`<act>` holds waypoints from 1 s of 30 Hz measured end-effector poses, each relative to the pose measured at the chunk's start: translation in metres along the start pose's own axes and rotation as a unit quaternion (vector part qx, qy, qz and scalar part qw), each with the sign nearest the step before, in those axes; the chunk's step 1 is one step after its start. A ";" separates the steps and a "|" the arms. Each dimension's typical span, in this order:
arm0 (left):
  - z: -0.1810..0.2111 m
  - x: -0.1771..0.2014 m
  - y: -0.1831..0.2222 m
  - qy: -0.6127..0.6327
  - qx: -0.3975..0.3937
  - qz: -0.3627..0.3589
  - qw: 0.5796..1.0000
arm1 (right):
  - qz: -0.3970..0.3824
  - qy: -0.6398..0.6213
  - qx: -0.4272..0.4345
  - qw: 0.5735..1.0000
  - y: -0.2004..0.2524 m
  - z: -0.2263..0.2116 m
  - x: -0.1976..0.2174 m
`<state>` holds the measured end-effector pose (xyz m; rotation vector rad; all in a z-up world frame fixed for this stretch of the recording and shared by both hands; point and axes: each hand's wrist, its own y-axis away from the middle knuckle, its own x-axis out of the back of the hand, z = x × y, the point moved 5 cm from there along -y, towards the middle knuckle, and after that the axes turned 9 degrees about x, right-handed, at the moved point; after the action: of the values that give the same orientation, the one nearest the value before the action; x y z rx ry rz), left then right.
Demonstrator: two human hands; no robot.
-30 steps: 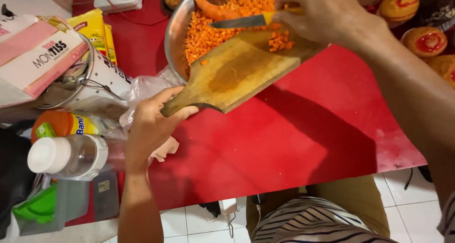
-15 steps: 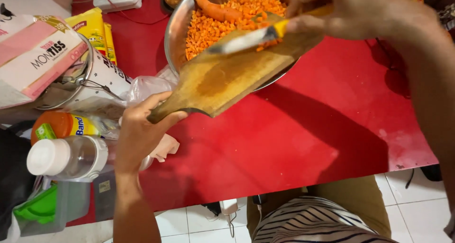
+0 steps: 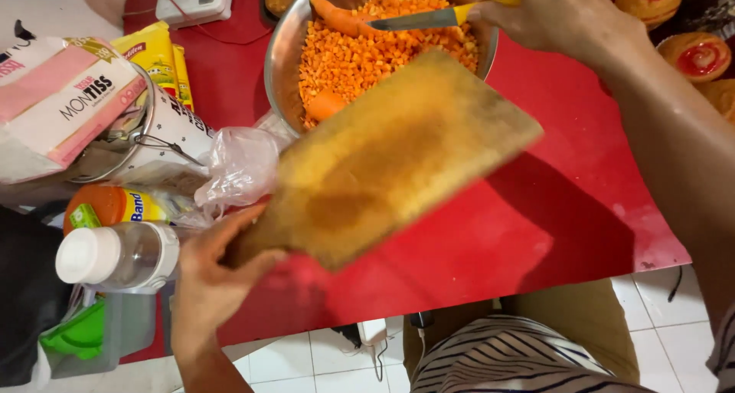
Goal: Dicing carrots into small cubes on a wooden cutting board using a knife
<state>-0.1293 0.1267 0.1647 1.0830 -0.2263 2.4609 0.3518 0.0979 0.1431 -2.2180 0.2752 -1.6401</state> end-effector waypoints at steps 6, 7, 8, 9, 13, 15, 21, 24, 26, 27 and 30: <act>0.005 -0.046 0.042 -0.037 -0.126 -0.026 0.991 | 0.024 0.040 0.036 0.998 0.037 -0.040 0.013; 0.010 -0.059 0.047 -0.052 -0.162 -0.056 0.984 | 0.038 0.035 0.047 0.998 0.044 -0.053 0.018; 0.005 -0.075 0.048 -0.051 -0.162 -0.057 0.984 | 0.037 0.035 0.046 0.998 0.050 -0.056 0.016; 0.003 -0.089 0.050 -0.056 -0.192 -0.029 0.979 | 0.046 0.047 0.065 0.996 0.057 -0.061 0.016; -0.005 -0.132 0.038 -0.066 -0.282 -0.013 0.957 | 0.075 0.100 0.074 0.989 0.085 -0.061 -0.001; -0.023 -0.150 0.027 -0.076 -0.245 -0.014 0.966 | 0.073 0.093 0.062 0.991 0.091 -0.065 -0.002; -0.054 -0.174 -0.001 -0.121 -0.193 -0.007 0.974 | 0.069 0.006 0.021 0.997 0.109 -0.080 0.002; -0.053 -0.174 -0.012 -0.120 -0.191 -0.013 0.974 | 0.077 -0.034 0.036 0.996 0.116 -0.088 0.002; -0.052 -0.175 -0.015 -0.116 -0.217 -0.011 0.969 | 0.089 -0.049 0.058 0.993 0.123 -0.091 -0.001; -0.053 -0.177 -0.016 -0.118 -0.206 -0.025 0.971 | 0.094 -0.055 0.061 0.992 0.127 -0.091 -0.005; -0.049 -0.178 -0.016 -0.131 -0.201 -0.046 0.970 | 0.102 -0.075 0.064 0.990 0.137 -0.090 -0.011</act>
<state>-0.0486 0.0986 0.0005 1.1963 -0.7052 2.0616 0.2709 -0.0387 0.1016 -2.1261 0.3338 -1.3386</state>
